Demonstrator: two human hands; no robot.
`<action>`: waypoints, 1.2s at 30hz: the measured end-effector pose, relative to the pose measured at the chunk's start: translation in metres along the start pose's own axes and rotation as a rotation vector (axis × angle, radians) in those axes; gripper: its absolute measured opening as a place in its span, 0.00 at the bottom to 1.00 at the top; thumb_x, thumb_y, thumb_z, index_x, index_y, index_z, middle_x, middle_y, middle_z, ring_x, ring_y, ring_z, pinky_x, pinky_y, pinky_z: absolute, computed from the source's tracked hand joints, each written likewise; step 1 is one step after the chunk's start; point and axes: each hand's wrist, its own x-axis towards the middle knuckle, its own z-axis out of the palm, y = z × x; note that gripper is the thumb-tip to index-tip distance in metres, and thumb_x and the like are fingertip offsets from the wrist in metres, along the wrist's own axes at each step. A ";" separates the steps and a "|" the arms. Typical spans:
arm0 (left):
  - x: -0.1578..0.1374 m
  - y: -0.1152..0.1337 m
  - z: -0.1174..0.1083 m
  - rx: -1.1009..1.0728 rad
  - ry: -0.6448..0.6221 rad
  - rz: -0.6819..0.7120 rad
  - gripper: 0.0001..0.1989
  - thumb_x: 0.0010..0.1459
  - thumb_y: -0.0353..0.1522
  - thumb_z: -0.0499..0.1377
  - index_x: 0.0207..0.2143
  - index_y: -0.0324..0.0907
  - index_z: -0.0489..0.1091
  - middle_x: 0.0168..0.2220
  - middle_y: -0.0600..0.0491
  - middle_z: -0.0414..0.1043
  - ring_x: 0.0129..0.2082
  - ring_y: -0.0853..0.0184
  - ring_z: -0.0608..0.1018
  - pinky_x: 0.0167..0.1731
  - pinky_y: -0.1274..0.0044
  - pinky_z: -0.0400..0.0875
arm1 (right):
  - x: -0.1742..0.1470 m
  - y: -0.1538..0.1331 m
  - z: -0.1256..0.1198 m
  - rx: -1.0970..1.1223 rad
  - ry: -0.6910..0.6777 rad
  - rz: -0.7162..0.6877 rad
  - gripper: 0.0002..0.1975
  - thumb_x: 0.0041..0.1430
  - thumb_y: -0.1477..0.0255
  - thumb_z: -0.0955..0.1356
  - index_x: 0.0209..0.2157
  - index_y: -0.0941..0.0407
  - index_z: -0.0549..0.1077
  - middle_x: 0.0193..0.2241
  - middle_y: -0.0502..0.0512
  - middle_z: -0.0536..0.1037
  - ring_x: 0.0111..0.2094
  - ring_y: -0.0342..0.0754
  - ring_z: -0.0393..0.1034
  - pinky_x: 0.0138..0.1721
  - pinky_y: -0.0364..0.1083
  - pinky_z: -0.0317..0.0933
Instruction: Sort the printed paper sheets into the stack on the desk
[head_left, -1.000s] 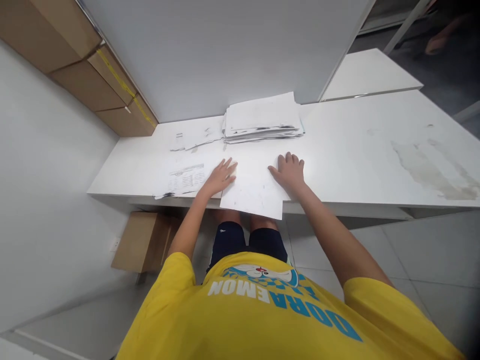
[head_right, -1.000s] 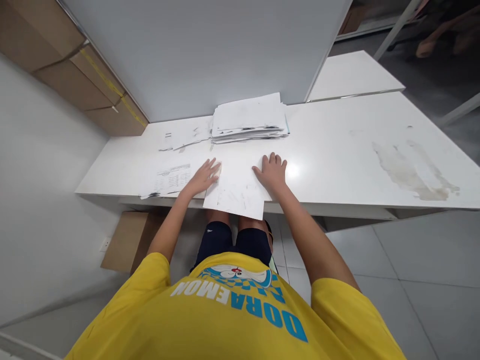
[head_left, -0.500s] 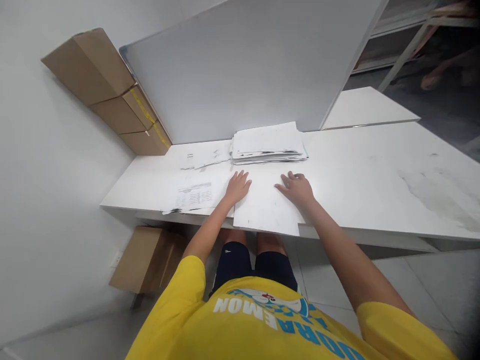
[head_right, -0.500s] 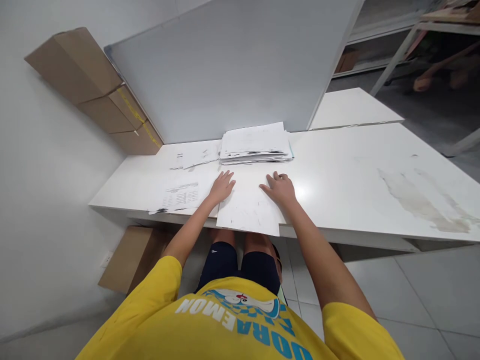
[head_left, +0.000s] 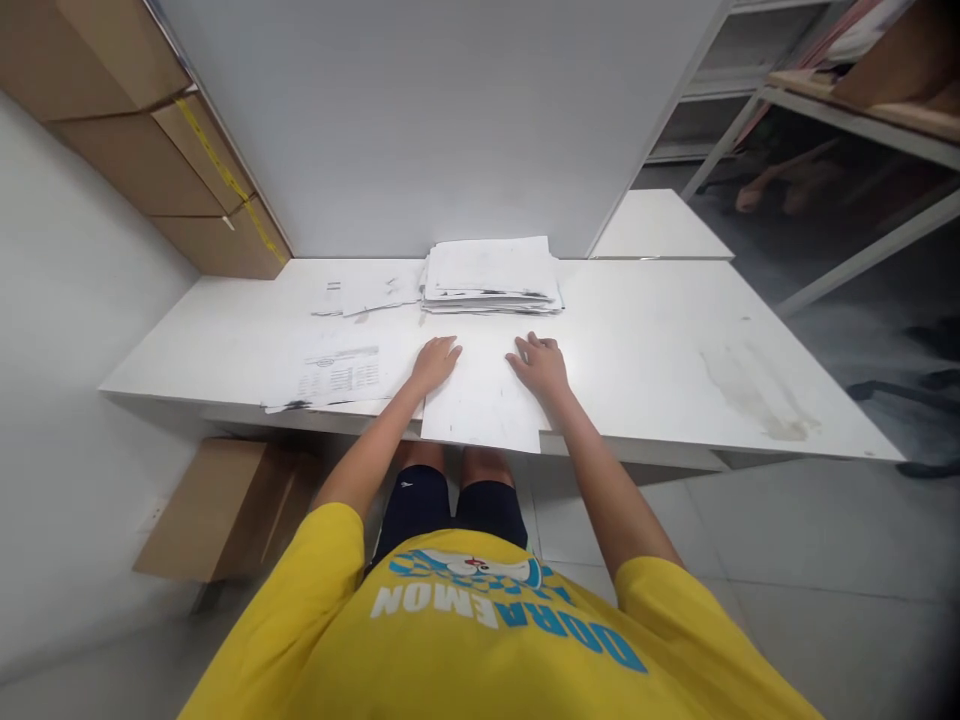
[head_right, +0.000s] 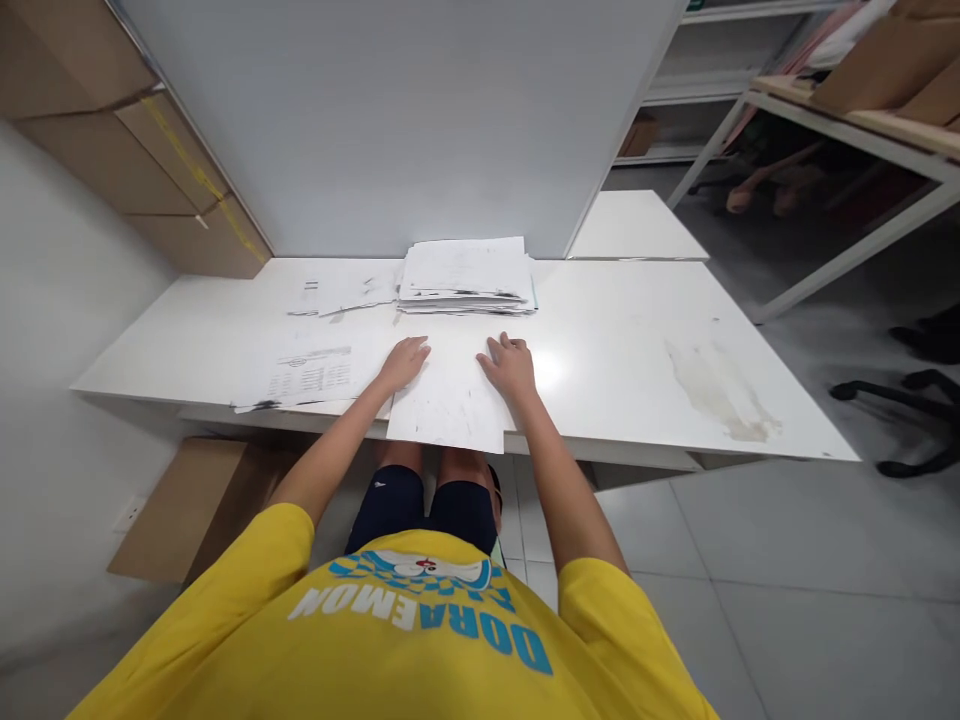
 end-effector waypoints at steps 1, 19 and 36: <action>0.003 0.000 -0.001 -0.036 -0.011 -0.019 0.22 0.69 0.38 0.50 0.60 0.38 0.67 0.63 0.45 0.66 0.66 0.58 0.64 0.68 0.65 0.52 | 0.002 0.000 -0.004 0.007 -0.031 0.018 0.26 0.65 0.58 0.60 0.58 0.54 0.72 0.63 0.59 0.66 0.56 0.64 0.59 0.55 0.59 0.59; -0.021 -0.010 0.005 -0.723 0.242 -0.114 0.18 0.63 0.36 0.51 0.51 0.43 0.73 0.60 0.49 0.70 0.66 0.61 0.65 0.65 0.69 0.59 | -0.182 -0.039 -0.035 0.139 -0.020 -0.017 0.31 0.57 0.74 0.58 0.62 0.46 0.69 0.54 0.56 0.77 0.57 0.61 0.70 0.65 0.69 0.49; -0.020 -0.009 0.007 -0.428 0.046 0.040 0.11 0.61 0.33 0.55 0.41 0.44 0.76 0.47 0.51 0.76 0.53 0.61 0.74 0.58 0.70 0.66 | 0.162 -0.053 -0.051 -0.016 0.023 -0.231 0.28 0.58 0.81 0.54 0.58 0.62 0.70 0.59 0.65 0.72 0.62 0.54 0.62 0.65 0.59 0.48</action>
